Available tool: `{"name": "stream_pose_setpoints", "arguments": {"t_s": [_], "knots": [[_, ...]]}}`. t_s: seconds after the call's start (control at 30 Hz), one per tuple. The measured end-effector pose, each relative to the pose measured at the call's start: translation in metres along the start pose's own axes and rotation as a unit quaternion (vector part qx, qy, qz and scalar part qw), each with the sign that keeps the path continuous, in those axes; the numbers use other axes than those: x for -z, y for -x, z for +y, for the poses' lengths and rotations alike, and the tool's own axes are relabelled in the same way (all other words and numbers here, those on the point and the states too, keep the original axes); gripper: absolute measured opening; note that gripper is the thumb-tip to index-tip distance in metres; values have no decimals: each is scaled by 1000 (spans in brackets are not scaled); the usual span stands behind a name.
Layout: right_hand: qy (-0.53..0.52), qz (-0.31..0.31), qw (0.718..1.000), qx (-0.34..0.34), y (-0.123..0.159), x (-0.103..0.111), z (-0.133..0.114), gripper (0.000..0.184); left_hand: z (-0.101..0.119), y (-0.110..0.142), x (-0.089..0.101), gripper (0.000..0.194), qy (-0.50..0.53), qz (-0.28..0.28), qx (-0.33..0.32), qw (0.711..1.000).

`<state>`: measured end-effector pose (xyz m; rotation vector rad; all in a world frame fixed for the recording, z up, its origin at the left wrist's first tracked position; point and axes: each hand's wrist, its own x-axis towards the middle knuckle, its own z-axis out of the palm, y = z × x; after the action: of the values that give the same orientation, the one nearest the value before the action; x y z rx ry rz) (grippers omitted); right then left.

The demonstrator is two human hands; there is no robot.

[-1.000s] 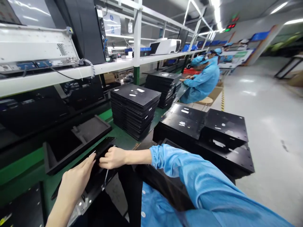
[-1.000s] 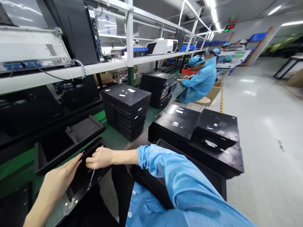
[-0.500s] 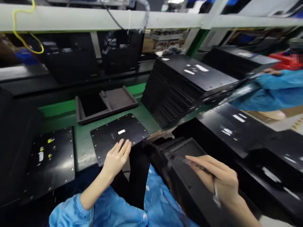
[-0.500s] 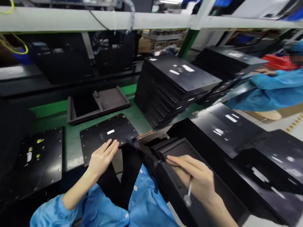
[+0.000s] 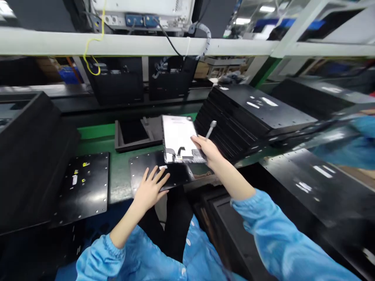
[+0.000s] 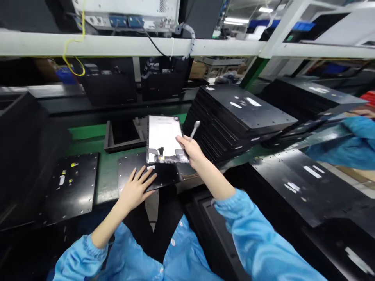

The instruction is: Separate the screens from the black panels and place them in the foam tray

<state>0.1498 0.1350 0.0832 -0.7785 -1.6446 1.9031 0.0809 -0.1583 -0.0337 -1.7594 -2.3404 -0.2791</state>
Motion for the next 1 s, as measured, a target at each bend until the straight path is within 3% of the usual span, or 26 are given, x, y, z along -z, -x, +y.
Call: {"name": "stream_pose_setpoints", "arguments": {"t_s": [0.1,0.17,0.27,0.37,0.47,0.53,0.6,0.67,0.73,0.83,0.9,0.93,1.0], "knots": [[57,-70,993,-77,-74,-76,-3,28,-3,1,-2,69,-4,2,-4,1000],[96,-87,989,-71,-110,-128,-3,32,-3,3,-3,70,-7,5,-2,1000],[146,-111,982,-46,-142,-195,0,29,-2,4,-6,70,-7,10,2,1000],[191,-128,973,-20,-155,-238,4,17,-4,5,-9,71,1,20,4,1000],[228,-106,968,16,-164,-251,5,12,-5,2,-13,71,20,32,0,999],[253,-82,963,39,-165,-240,3,24,-4,0,-13,70,39,41,-3,998],[281,-74,952,93,-155,-214,2,32,-2,3,-9,65,68,64,-10,996],[290,-92,936,178,-126,-171,4,37,-4,16,2,55,92,103,-16,990],[247,-133,936,212,-78,-115,13,42,-13,44,18,47,86,142,3,986],[232,-121,954,145,13,-25,42,46,-38,103,41,54,17,141,144,979],[213,-112,969,55,74,17,72,42,-56,140,48,81,-38,84,272,958],[175,-106,979,19,103,26,89,39,-65,154,49,94,-59,54,308,948],[108,-128,985,-49,155,20,122,39,-78,173,46,100,-89,4,336,938]]}}
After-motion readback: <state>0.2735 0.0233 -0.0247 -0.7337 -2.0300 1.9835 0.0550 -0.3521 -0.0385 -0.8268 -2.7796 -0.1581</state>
